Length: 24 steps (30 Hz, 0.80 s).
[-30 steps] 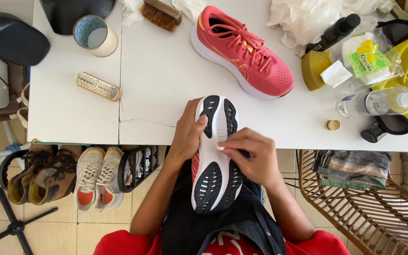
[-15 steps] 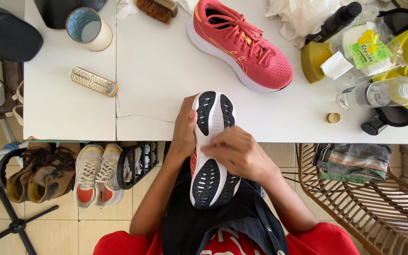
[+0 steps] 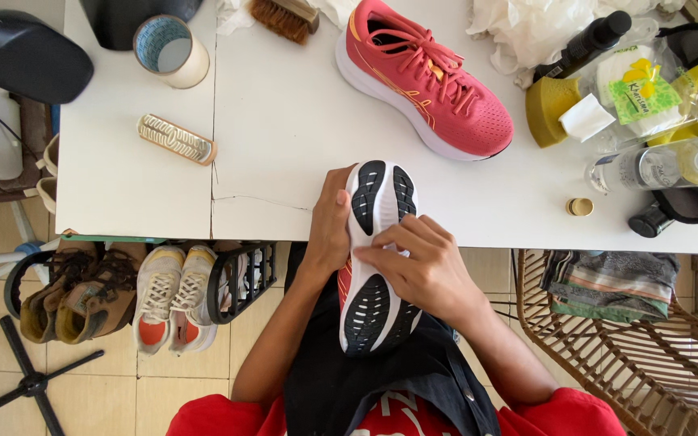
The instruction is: The person applies cleaning solution to a small wipe and cleans the white midsole and black outsole of a pink athletic shoe, handling the shoe to reach different areas of the sole.
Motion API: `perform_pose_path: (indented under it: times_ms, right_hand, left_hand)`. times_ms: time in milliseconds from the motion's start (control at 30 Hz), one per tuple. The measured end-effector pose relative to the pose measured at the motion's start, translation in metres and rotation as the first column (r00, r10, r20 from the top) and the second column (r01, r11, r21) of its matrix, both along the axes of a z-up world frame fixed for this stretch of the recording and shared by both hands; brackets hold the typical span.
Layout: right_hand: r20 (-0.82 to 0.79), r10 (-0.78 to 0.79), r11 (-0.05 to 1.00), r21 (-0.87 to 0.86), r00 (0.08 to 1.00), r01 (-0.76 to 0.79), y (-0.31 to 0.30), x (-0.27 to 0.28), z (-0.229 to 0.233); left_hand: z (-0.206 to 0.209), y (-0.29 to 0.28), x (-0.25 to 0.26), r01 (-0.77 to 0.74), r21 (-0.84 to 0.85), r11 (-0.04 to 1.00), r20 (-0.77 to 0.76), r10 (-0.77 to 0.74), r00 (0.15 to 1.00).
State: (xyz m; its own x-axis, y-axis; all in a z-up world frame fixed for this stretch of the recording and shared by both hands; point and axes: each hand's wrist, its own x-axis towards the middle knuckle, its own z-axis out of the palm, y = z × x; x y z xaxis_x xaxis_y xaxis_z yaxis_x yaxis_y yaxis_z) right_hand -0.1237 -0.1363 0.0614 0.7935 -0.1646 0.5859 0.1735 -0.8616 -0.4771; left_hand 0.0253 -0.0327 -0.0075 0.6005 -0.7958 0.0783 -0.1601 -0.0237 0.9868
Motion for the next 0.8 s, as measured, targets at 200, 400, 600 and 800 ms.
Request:
perform_pose_path:
  times_ms: [200, 400, 600, 800]
  right_hand:
    - [0.061, -0.172, 0.978, -0.112, 0.983, 0.178, 0.004, 0.026, -0.016]
    - [-0.033, 0.104, 0.98, 0.173, 0.994, -0.096, 0.007, -0.007, -0.016]
    - [-0.001, 0.171, 0.981, 0.098, 0.985, -0.17, -0.006, -0.012, -0.012]
    - [0.007, 0.071, 0.996, 0.052, 0.997, -0.071, -0.004, -0.002, -0.024]
  left_hand:
    - [-0.007, 0.001, -0.001, -0.006, -0.001, 1.0, -0.05, 0.006, 0.999]
    - [-0.014, 0.001, 0.003, 0.031, -0.003, 1.0, 0.053, -0.031, 0.998]
    - [-0.024, 0.001, 0.003, 0.035, -0.023, 0.999, 0.085, -0.033, 0.996]
    - [-0.017, 0.003, 0.002, 0.035, -0.041, 0.999, 0.051, -0.033, 0.998]
